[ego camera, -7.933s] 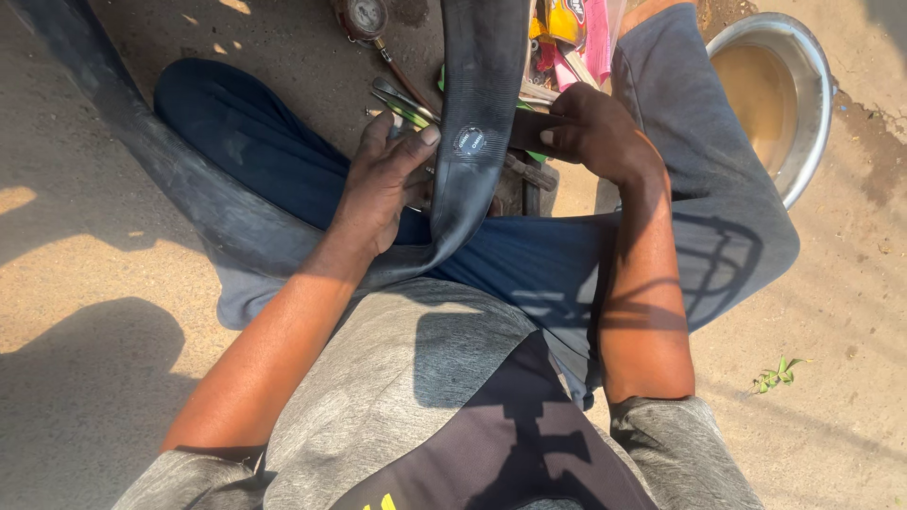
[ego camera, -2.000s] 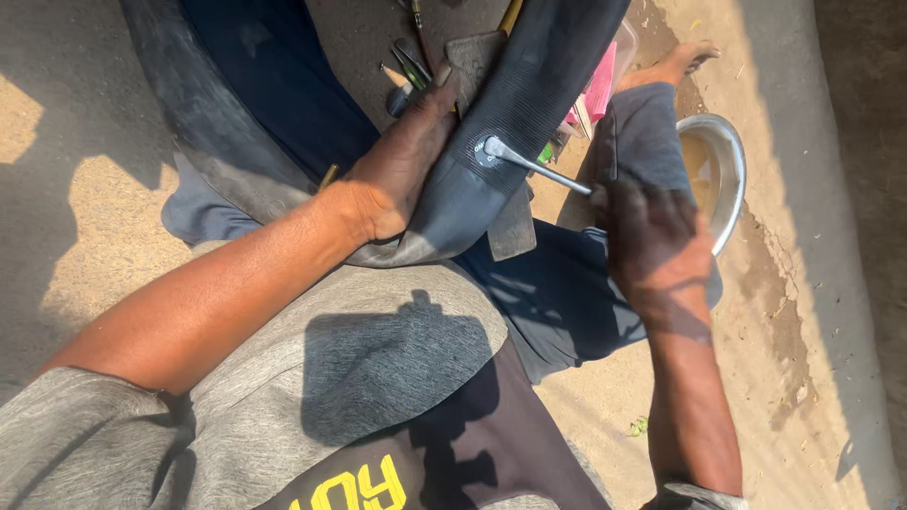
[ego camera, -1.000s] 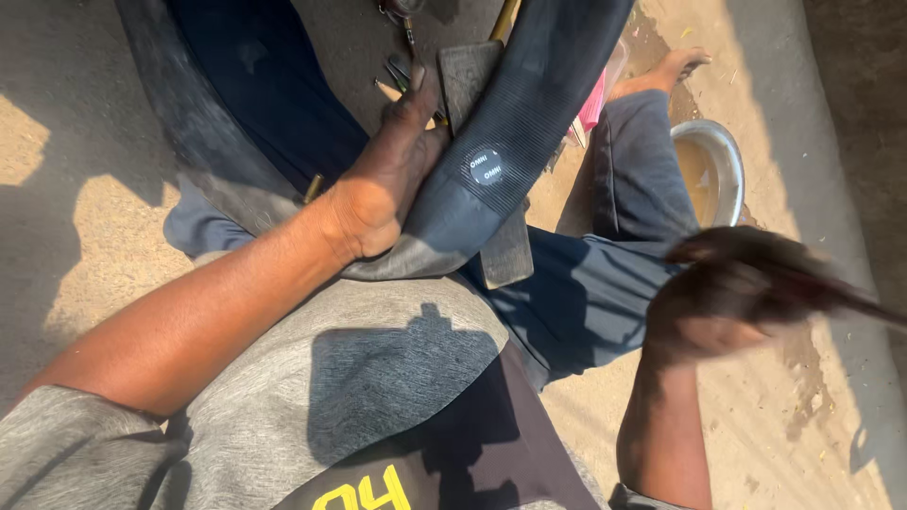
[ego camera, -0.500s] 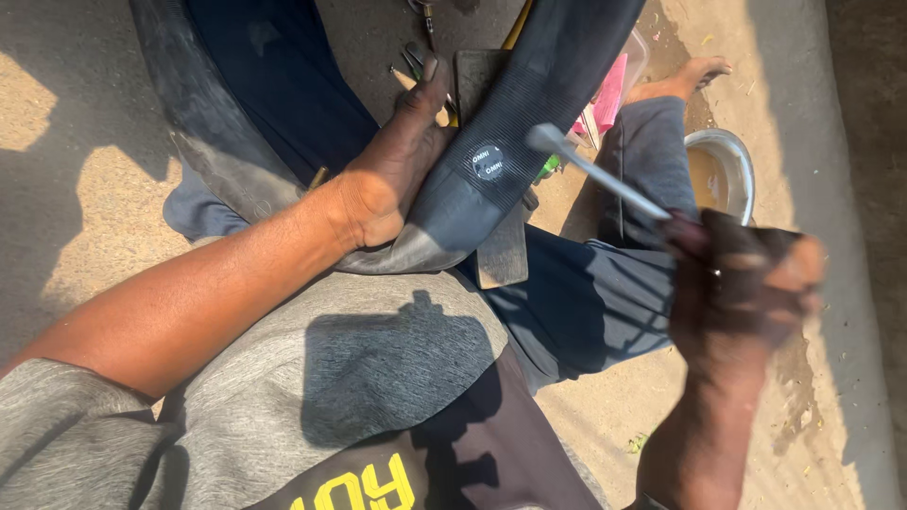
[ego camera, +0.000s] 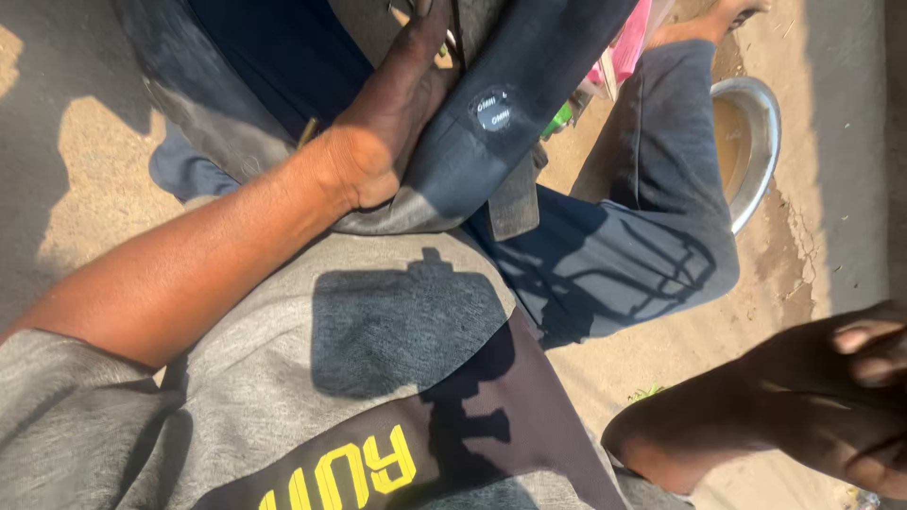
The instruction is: The person applies glue to a punctured tire tube, places a patch over the hole, and uses a hammer to secure it. They then inflate the tube using a hand pump and check for leaks.
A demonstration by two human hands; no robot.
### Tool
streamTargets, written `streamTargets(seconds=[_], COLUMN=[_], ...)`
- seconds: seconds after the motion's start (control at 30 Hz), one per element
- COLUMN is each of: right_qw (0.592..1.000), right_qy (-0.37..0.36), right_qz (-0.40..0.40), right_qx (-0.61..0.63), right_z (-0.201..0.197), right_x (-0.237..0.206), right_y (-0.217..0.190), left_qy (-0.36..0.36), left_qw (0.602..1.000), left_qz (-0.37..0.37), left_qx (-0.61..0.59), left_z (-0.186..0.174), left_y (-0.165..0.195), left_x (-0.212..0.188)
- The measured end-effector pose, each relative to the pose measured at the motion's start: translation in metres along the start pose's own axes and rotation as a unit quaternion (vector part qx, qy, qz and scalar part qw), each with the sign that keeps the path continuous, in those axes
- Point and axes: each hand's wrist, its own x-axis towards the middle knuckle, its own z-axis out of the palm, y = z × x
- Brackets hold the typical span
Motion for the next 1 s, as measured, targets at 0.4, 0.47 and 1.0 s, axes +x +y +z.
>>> streamTargets(seconds=[0.4,0.47,1.0], right_qw=[0.994,0.941,0.962], right_qy=[0.048,-0.129,-0.152], right_qz=[-0.033,-0.056,0.163], right_qx=[-0.088,-0.307,-0.16], right_z=[0.043,0.07,0.048], right_x=[-0.021,-0.03,-0.041], right_y=[0.028,0.039,0.049], left_qy=[0.121,0.14,0.105], left_qw=[0.99,0.982,0.98], left_qz=[-0.017,0.009,0.01], left_qx=[0.068,0.123,0.171], left_z=[-0.009,-0.013,-0.005], left_y=[-0.01,-0.013,-0.008], left_x=[0.0,0.0,0.018])
